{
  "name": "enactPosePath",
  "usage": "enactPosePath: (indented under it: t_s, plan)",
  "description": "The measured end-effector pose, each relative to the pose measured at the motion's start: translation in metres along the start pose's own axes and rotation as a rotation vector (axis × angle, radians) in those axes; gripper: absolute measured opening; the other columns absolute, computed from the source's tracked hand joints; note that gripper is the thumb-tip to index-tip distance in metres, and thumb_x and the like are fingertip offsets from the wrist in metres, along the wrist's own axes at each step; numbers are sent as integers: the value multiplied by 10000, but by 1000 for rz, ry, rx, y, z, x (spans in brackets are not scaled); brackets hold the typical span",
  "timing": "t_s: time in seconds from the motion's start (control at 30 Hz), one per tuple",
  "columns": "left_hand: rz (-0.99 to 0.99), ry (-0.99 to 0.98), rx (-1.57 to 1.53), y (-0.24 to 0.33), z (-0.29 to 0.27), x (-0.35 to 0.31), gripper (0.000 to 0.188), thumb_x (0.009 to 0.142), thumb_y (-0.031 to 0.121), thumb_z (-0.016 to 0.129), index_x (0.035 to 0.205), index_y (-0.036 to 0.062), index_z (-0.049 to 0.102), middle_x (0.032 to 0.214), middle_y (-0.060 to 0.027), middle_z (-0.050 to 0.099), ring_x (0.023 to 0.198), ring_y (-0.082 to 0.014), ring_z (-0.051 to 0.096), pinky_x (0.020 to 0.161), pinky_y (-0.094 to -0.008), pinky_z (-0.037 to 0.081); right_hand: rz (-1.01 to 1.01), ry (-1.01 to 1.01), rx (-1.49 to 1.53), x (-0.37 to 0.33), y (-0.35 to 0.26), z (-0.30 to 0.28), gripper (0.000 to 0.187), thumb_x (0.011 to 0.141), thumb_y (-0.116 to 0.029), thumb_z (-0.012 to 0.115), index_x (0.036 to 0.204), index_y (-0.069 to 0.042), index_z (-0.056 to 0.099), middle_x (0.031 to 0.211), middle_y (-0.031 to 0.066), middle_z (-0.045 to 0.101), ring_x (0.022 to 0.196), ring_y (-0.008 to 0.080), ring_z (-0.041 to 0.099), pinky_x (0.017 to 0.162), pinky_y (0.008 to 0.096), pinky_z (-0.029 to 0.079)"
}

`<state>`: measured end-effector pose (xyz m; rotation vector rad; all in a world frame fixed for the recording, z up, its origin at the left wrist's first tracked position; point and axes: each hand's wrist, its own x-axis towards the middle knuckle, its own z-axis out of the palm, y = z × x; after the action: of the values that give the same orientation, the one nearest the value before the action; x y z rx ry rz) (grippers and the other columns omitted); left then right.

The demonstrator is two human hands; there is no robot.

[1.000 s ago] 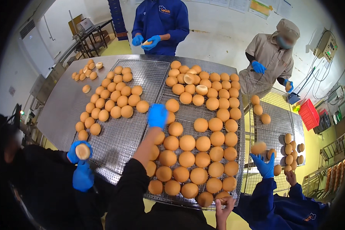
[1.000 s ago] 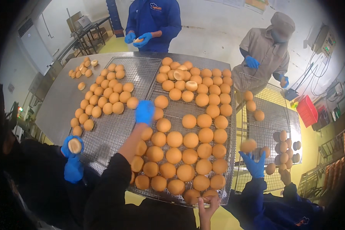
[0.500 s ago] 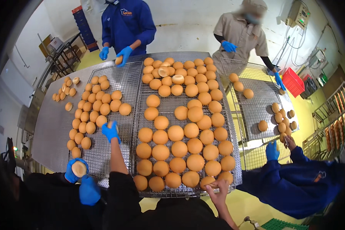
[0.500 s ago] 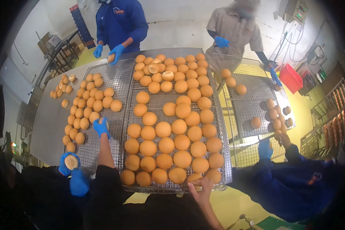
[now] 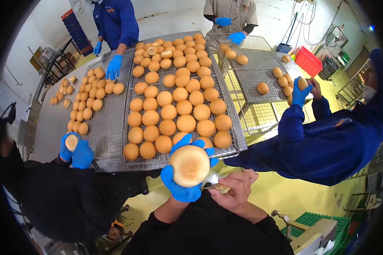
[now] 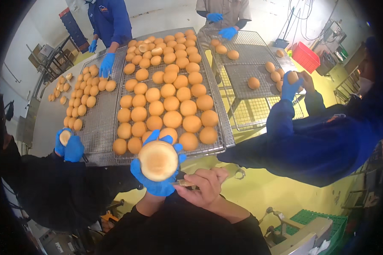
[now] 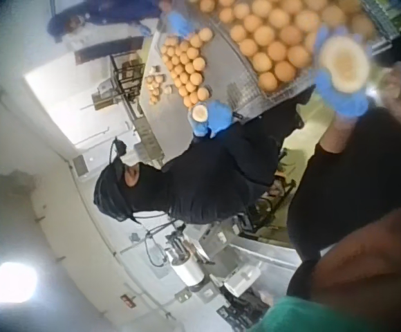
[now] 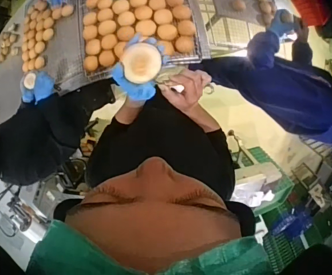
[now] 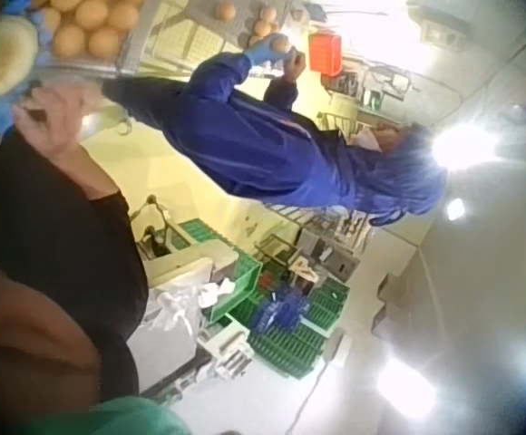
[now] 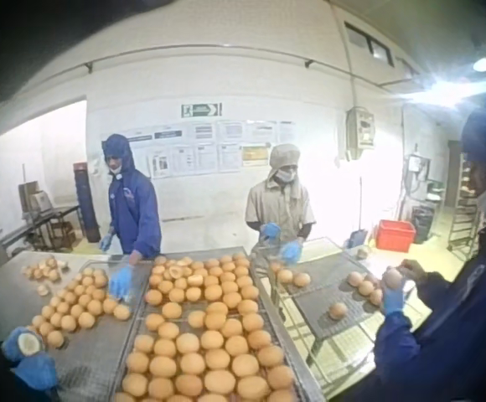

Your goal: The person picks up round bread buns from a metal wire rack, splits them open with their hands, and places them back onto the rack. The person works alongside other staff members in a commercial kitchen environment, all wearing protective gear and gloves.

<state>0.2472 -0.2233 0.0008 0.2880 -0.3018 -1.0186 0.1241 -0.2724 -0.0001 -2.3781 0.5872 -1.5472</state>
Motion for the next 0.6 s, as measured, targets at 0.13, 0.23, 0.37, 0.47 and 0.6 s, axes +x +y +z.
enactPosePath:
  t_s: [0.13, 0.23, 0.37, 0.47, 0.6]
  plan:
    - [-51, 66, 148, -16, 22, -38, 793, 688, 542, 541, 1279, 62, 315, 1166, -141, 470, 1030, -307, 512, 874, -451, 438, -98, 63, -127, -28, -2, -20, 342, 662, -358, 693, 845, -118, 533, 731, 12, 480, 682, 175, 424, 681, 337, 291]
    - [-37, 71, 177, -23, 24, -51, 834, 683, 522, 568, 1298, 38, 281, 1165, -156, 477, 1016, -331, 520, 855, -481, 450, -9, 102, -164, -37, 4, -28, 345, 651, -348, 697, 855, -129, 526, 746, 12, 474, 692, 181, 418, 689, 352, 294]
    - [-11, 60, 255, -29, 27, -60, 842, 680, 525, 564, 1307, 44, 275, 1162, -155, 486, 1011, -333, 526, 842, -489, 461, -58, 59, -189, -48, -1, -35, 353, 596, -267, 717, 873, -144, 535, 759, 11, 464, 694, 195, 406, 693, 351, 293]
    - [-16, 58, 293, -29, 32, -63, 842, 672, 535, 560, 1302, 49, 286, 1156, -155, 488, 1003, -330, 531, 833, -484, 468, -59, 48, -81, -52, -14, -42, 357, 575, -233, 720, 871, -143, 542, 753, 11, 464, 695, 198, 406, 688, 345, 293]
    - [17, 35, 302, -35, 33, -67, 828, 669, 528, 562, 1290, 45, 303, 1156, -158, 483, 995, -332, 535, 821, -481, 476, 16, 114, -109, -48, -4, -43, 333, 557, -211, 719, 832, -127, 550, 731, 19, 468, 679, 196, 404, 667, 337, 290]
